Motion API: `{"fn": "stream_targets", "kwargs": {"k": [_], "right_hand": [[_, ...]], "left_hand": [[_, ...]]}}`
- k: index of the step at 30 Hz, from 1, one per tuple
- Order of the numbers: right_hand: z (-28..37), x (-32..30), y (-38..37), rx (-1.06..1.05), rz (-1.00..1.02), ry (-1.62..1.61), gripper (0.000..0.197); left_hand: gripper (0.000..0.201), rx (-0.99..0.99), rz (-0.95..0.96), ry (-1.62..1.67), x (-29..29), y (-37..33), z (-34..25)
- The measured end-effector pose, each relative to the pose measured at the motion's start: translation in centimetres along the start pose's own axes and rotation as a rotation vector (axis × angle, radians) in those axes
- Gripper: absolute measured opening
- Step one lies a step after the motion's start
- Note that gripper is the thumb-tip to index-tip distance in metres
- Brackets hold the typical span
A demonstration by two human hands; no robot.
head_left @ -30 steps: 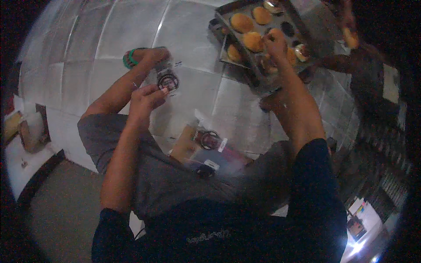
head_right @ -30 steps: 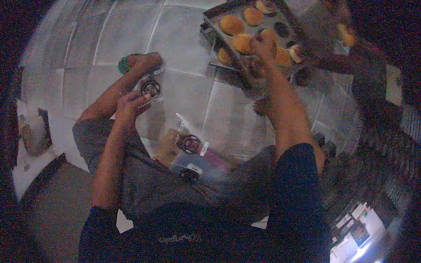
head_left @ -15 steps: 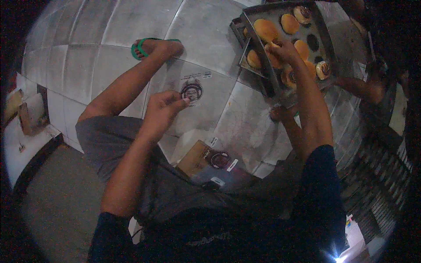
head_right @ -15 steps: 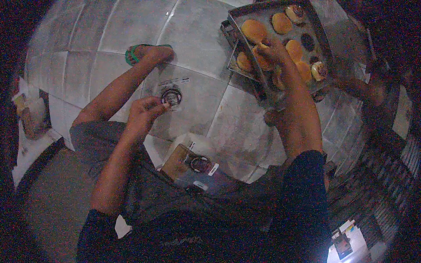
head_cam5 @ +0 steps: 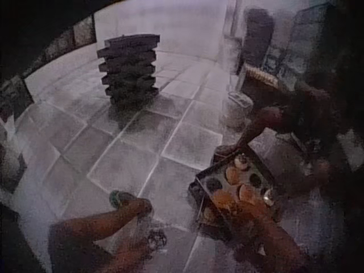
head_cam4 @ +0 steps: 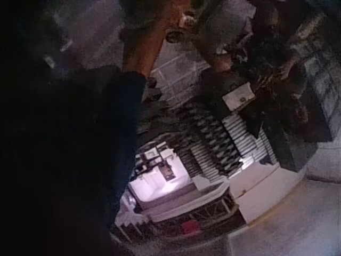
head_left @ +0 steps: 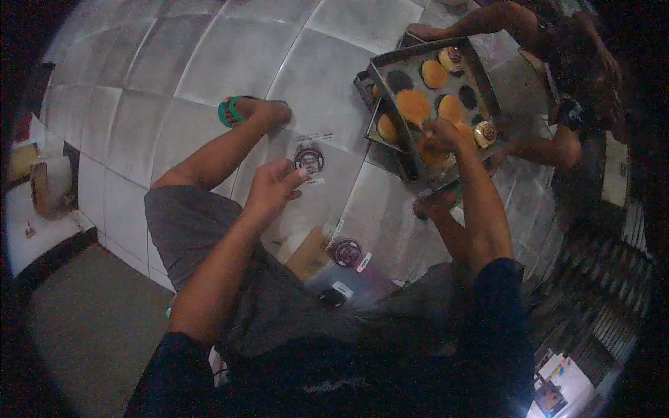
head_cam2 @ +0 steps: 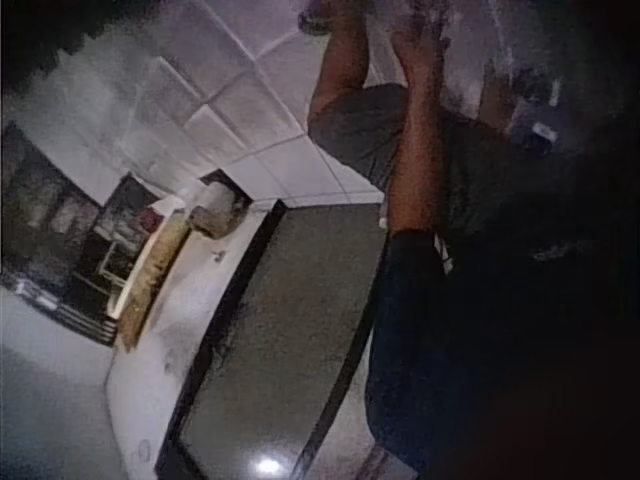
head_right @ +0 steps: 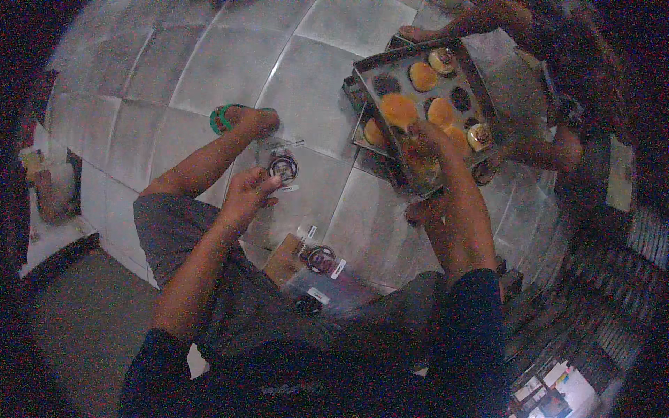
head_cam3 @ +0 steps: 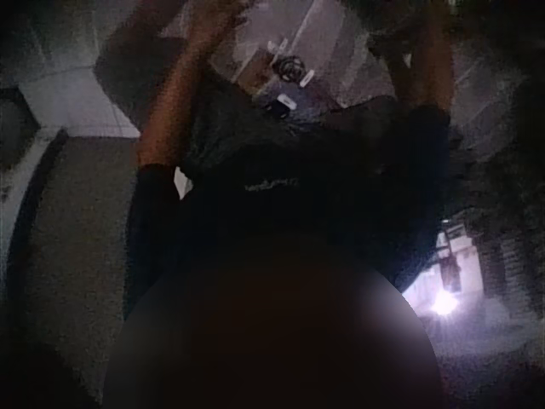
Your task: The person sits on the floor and repeatedly picks round pastries from a metal tray, places each into a clear plastic bag, seals the bag, and sets it aside. The process is repeated for multiple pastries.
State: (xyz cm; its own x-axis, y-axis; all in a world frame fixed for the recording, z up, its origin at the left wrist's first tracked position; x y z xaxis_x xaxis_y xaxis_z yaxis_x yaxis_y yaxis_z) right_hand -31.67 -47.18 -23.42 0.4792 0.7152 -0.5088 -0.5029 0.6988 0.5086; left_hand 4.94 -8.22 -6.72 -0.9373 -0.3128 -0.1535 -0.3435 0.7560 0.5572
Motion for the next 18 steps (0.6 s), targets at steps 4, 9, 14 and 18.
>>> {"fn": "stream_targets", "kwargs": {"k": [4, 9, 14, 18], "right_hand": [[6.8, -1.4, 4.5, -0.085, -0.22, 0.117, 0.039], [6.8, -5.9, 9.7, 0.016, -0.106, 0.21, 0.036], [20.2, -3.0, 21.4, -0.127, -0.223, -0.629, 0.054], [31.3, 6.8, 36.9, -0.144, -0.148, -0.921, 0.047]], "left_hand": [[0.032, 0.007, -0.104, 0.062, -1.3, 0.1, 1.4], [0.034, -0.071, -0.027, -0.15, -1.5, -2.9, 3.0], [0.031, -0.323, 0.175, 0.786, 0.8, 3.1, 1.6], [0.035, -0.353, 0.243, 1.101, 4.1, 7.5, -2.6]]}}
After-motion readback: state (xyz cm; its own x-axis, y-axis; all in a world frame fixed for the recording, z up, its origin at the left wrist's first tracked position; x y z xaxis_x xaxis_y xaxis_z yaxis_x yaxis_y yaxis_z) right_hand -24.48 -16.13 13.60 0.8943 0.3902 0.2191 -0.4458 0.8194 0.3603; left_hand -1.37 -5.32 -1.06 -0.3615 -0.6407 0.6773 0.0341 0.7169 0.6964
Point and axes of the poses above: each hand's wrist, its own y-axis away from the middle knuckle, its own x-axis out of the palm, z = x × y, the point moved 9 cm from there along -y, towards the middle knuckle, and after that the axes turned 11 degrees about -y, right-handed, at the moved point
